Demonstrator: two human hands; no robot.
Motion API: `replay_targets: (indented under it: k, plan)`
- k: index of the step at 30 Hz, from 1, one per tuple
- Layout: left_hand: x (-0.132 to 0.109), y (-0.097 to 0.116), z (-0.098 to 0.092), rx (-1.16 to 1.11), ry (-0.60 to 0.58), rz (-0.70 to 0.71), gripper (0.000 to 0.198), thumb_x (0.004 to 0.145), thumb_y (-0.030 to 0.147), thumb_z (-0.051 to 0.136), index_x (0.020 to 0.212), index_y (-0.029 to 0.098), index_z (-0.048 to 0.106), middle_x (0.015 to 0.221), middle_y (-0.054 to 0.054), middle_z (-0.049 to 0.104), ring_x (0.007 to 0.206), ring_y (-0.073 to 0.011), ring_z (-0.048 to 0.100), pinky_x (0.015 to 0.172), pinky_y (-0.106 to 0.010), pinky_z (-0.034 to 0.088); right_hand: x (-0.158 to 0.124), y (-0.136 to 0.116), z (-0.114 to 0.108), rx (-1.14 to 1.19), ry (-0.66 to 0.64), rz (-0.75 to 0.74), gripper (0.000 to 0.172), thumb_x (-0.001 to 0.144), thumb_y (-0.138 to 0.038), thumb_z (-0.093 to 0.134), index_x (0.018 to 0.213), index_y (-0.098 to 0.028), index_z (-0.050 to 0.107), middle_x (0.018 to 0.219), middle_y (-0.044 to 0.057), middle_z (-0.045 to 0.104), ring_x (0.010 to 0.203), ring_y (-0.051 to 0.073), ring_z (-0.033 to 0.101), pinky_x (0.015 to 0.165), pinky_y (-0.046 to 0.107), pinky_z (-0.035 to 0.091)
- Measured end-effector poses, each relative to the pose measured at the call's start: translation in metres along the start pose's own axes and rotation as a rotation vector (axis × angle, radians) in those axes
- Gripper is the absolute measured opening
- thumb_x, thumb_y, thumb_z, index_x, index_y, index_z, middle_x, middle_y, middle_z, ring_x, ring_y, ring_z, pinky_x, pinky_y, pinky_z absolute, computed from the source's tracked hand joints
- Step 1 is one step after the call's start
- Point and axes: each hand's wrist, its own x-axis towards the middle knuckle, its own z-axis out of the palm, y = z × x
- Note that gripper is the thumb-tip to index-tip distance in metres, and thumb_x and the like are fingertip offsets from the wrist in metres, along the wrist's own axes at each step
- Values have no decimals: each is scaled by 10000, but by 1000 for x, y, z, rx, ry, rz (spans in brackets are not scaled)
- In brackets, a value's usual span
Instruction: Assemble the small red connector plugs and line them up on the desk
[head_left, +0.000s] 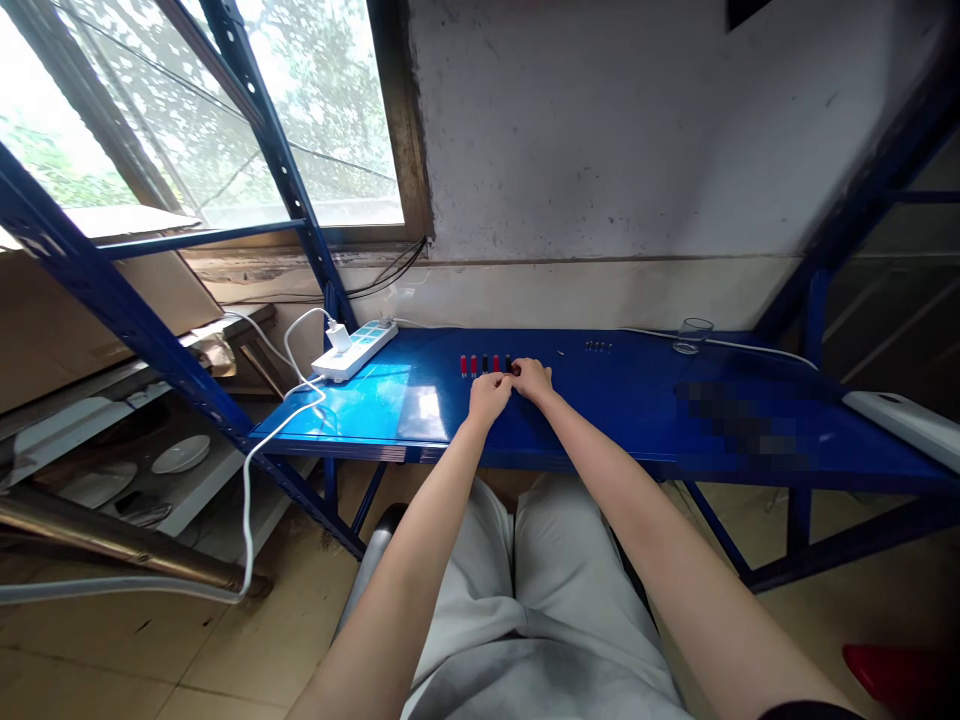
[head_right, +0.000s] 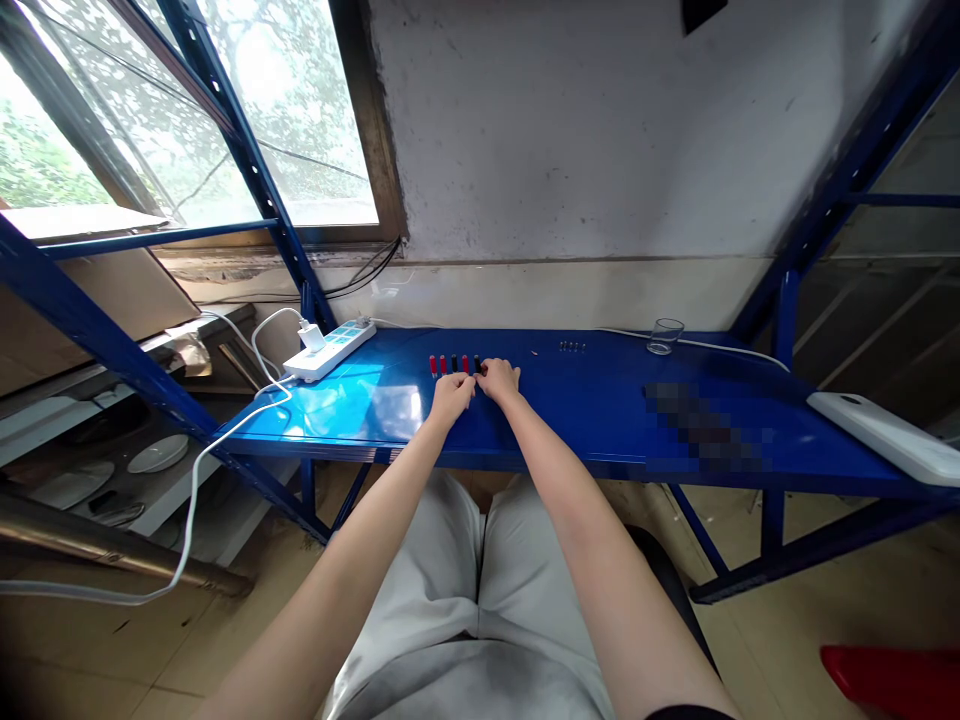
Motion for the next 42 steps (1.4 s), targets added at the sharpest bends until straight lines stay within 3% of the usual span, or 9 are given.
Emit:
replay_targets:
  k: [4,8,13,18,27,30,33,38,42]
  plan:
    - [-1,0,1,-26,-19,26,315,801,317,459,524,172,493,461,13,483,464,-109,451,482,-228,322,-12,8,-10,3,69,-43,202,813,-309,480,905,-193,617,887,65,660,891,233,547,767,360,317]
    - [-3,2,2,-67,-14,90,245,769,418,552,784,175,582,502,33,502,490,-103,479,515,-215,355,-34,21,-20,-28,181,-137,230,841,-288,449,975,-207,617,909,62,662,899,221,544,753,339,286]
    - [-1,2,2,-119,-9,119,369,762,405,588,1060,189,577,585,25,543,557,-102,524,557,-205,394,-57,25,-22,13,287,-159,280,872,-272,402,1026,-216,629,915,67,661,899,210,548,731,327,273]
    - [0,-1,2,-205,-34,117,251,804,341,544,993,190,614,725,-22,588,646,-118,582,547,-204,428,-62,22,-22,8,318,-182,324,887,-257,363,1058,-210,635,932,97,651,910,222,542,763,342,274]
    - [4,-5,5,-330,-72,27,205,806,265,535,978,158,570,919,-75,630,436,-49,505,420,-193,425,-63,22,-24,191,401,-212,434,930,-260,182,1241,-190,477,1023,102,617,898,185,557,788,308,311]
    - [4,-5,4,-339,-56,23,184,804,240,534,961,151,570,953,-87,626,427,-40,501,416,-188,424,-63,22,-27,261,419,-115,442,939,-346,145,1148,-177,495,949,98,630,818,185,572,757,297,338]
    - [4,-4,4,-337,-70,23,187,799,250,548,960,158,577,957,-75,621,435,-33,505,441,-187,440,-64,23,-28,252,386,-57,472,930,-461,139,933,-199,532,767,65,620,680,184,561,661,278,343]
    - [3,-4,3,-358,-87,34,191,794,266,561,953,161,574,945,-62,613,438,-34,519,462,-198,458,-64,24,-25,271,270,-95,469,906,-542,157,798,-223,483,631,26,548,533,160,497,504,251,286]
    - [4,-4,4,-367,-114,53,184,790,264,563,939,157,570,939,-62,606,437,-46,539,458,-206,460,-63,25,-24,321,284,-119,456,902,-549,160,750,-228,446,604,6,508,498,137,455,491,241,285]
